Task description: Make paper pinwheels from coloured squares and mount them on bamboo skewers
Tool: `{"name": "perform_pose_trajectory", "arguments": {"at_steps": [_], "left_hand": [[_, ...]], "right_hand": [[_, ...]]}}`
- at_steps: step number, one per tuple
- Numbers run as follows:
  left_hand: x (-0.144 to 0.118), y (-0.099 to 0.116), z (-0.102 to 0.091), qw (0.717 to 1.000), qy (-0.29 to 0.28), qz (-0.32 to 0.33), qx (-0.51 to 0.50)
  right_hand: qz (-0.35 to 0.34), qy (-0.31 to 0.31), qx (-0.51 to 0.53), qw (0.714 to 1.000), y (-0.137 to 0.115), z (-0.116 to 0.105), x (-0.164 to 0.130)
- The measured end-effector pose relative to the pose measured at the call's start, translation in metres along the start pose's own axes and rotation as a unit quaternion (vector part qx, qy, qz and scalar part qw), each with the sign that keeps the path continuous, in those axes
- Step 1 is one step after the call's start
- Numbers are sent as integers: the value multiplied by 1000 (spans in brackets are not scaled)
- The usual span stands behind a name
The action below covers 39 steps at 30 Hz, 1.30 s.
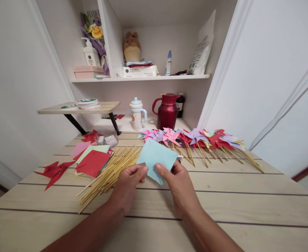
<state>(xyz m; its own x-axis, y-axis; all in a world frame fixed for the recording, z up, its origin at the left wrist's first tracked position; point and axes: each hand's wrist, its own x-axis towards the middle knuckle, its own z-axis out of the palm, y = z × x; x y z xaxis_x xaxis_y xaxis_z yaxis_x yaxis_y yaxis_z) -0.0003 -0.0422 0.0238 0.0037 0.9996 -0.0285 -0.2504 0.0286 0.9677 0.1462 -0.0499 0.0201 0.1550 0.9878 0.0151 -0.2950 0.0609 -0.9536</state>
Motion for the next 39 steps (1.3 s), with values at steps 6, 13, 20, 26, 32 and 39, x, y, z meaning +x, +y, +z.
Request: {"name": "perform_pose_trajectory", "arguments": {"at_steps": [6,13,20,26,32,39], "left_hand": [[-2,0,0,1000,-7,8,23],[-1,-5,-2,999,21,13,24],[-2,-5,-1,1000,23,9,6],[1,-9,-3,997,-70,11,-35],[2,-13,-3,999,-49,8,-12],[-1,-8,-3,999,-43,-5,-24]], "right_hand": [[-27,27,24,999,-3,-2,1],[2,21,36,999,2,-3,5],[43,9,96,994,1,0,5],[53,17,114,992,0,0,7],[30,-14,79,996,-1,3,2],[10,5,18,1000,6,0,2]]}}
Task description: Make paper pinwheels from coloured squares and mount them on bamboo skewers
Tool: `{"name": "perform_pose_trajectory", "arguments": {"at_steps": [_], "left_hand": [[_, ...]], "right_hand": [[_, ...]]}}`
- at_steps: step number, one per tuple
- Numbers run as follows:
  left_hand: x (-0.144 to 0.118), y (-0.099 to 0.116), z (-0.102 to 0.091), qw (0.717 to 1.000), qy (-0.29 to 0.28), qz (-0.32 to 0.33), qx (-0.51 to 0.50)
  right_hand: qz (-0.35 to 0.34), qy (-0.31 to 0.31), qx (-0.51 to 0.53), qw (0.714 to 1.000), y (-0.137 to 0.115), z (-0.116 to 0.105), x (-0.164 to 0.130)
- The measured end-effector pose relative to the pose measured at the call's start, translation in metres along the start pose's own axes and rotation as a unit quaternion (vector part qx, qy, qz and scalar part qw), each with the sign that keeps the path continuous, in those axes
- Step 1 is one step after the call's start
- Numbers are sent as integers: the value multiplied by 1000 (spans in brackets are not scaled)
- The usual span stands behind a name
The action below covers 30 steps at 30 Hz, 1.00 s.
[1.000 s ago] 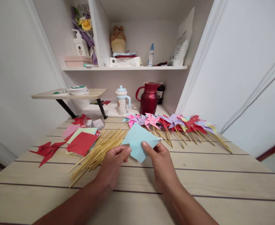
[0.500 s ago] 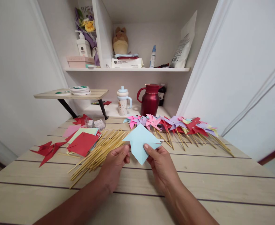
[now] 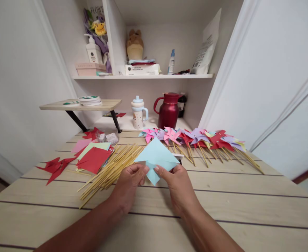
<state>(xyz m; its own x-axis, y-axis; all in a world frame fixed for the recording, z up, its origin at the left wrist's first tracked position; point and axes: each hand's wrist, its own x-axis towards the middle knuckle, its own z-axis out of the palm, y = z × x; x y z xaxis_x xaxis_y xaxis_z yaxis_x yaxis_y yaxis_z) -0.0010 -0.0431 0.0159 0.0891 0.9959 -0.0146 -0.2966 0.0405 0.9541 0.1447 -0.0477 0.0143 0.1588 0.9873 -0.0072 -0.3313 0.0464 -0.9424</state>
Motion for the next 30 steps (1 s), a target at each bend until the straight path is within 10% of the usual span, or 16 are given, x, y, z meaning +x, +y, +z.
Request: {"name": "perform_pose_trajectory", "arguments": {"at_steps": [30], "left_hand": [[-10,3,5,975,96,138,145]], "right_hand": [[-3,13,-47,999,-3,2,-5]]}}
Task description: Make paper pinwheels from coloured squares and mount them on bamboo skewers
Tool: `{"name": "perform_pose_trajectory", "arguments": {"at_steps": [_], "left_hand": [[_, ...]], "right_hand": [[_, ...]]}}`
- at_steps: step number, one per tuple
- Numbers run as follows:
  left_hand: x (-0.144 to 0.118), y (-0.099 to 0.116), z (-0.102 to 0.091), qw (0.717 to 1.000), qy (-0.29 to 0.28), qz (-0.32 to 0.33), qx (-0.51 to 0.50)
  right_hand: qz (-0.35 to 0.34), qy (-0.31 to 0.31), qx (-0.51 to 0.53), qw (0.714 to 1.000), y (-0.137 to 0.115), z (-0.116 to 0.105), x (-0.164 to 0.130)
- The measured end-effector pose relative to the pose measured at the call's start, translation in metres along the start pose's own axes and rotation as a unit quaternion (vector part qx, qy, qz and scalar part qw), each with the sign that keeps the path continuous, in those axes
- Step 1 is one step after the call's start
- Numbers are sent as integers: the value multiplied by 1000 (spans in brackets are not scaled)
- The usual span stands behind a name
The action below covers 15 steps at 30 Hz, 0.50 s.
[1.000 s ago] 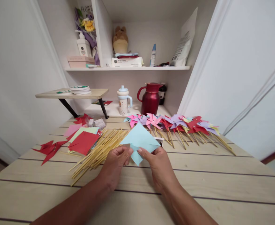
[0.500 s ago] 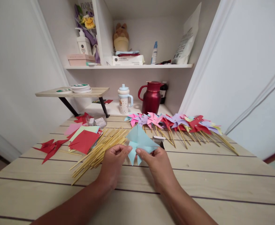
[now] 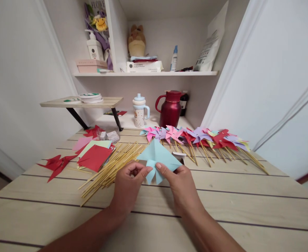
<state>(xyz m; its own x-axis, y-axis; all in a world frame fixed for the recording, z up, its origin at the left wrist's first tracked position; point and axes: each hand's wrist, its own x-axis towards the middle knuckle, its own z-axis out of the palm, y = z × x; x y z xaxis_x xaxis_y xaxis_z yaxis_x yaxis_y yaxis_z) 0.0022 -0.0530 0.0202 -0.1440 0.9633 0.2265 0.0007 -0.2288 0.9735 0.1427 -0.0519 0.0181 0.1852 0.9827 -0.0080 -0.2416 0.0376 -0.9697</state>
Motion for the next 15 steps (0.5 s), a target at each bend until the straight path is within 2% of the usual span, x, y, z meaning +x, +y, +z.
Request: {"name": "perform_pose_trajectory", "arguments": {"at_steps": [4,8,12,15], "left_hand": [[1,2,0,999,-21,-20,-29],[3,5,-1,988,-53,-85,-121],[3,6,-2,964,-139,-110,-198],[3,5,-1,957,-144,-135,-212]], "right_hand": [[9,21,44,999,1,-2,3],[16,35,73,997,1,-2,4],[15,1,53,998,1,-1,2],[15,-14,39,999,1,0,1]]}}
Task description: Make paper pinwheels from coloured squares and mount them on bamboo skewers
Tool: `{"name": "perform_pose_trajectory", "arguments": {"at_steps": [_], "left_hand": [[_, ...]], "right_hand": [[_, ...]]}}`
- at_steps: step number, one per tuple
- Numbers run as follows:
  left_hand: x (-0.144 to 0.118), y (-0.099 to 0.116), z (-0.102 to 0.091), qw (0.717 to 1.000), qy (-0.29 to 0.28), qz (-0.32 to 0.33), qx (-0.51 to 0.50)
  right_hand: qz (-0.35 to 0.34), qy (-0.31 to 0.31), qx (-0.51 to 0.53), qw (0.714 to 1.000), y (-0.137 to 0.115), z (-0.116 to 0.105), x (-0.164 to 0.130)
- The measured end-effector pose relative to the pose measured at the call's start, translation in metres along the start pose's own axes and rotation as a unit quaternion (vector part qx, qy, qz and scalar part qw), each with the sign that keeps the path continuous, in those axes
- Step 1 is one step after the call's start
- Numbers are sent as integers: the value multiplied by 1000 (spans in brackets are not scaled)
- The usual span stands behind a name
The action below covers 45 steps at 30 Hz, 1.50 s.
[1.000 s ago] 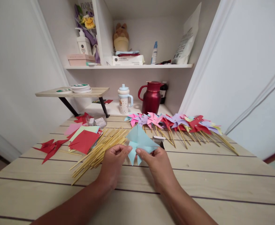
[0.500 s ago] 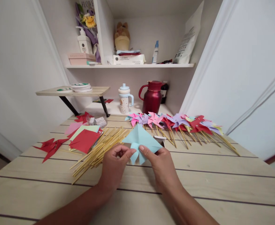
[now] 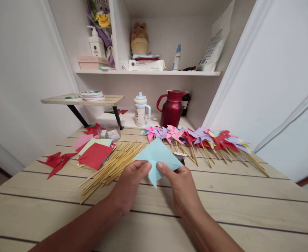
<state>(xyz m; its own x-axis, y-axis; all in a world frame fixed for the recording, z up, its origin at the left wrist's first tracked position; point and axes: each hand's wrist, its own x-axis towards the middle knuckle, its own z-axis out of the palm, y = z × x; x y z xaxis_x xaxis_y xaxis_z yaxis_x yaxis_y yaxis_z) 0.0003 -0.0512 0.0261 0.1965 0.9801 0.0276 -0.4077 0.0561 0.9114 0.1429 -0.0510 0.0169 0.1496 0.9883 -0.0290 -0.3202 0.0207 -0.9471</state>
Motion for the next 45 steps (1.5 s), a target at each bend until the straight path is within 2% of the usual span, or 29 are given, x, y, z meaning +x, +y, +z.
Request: {"name": "perform_pose_trajectory", "arguments": {"at_steps": [4,12,20,26,35,41,45], "left_hand": [[1,-2,-1,999,24,-20,-3],[-1,2,1,999,48,-5,12],[-1,1,4,1000,0,6,-12],[-1,-2,2,998,69,1,16],[1,-6,3,998,69,-5,6],[2,-6,1,995,95,8,28],[4,0,-4,991,129,-3,33]], "right_hand": [[8,-3,-9,1000,1,-1,0],[3,-10,-13,1000,6,-3,2],[2,34,8,999,5,-2,3],[0,14,8,1000,5,-1,1],[6,3,24,1000,6,2,-2],[38,-28,25,999,5,6,-6],[17,-49,33,998,2,6,-6]]}}
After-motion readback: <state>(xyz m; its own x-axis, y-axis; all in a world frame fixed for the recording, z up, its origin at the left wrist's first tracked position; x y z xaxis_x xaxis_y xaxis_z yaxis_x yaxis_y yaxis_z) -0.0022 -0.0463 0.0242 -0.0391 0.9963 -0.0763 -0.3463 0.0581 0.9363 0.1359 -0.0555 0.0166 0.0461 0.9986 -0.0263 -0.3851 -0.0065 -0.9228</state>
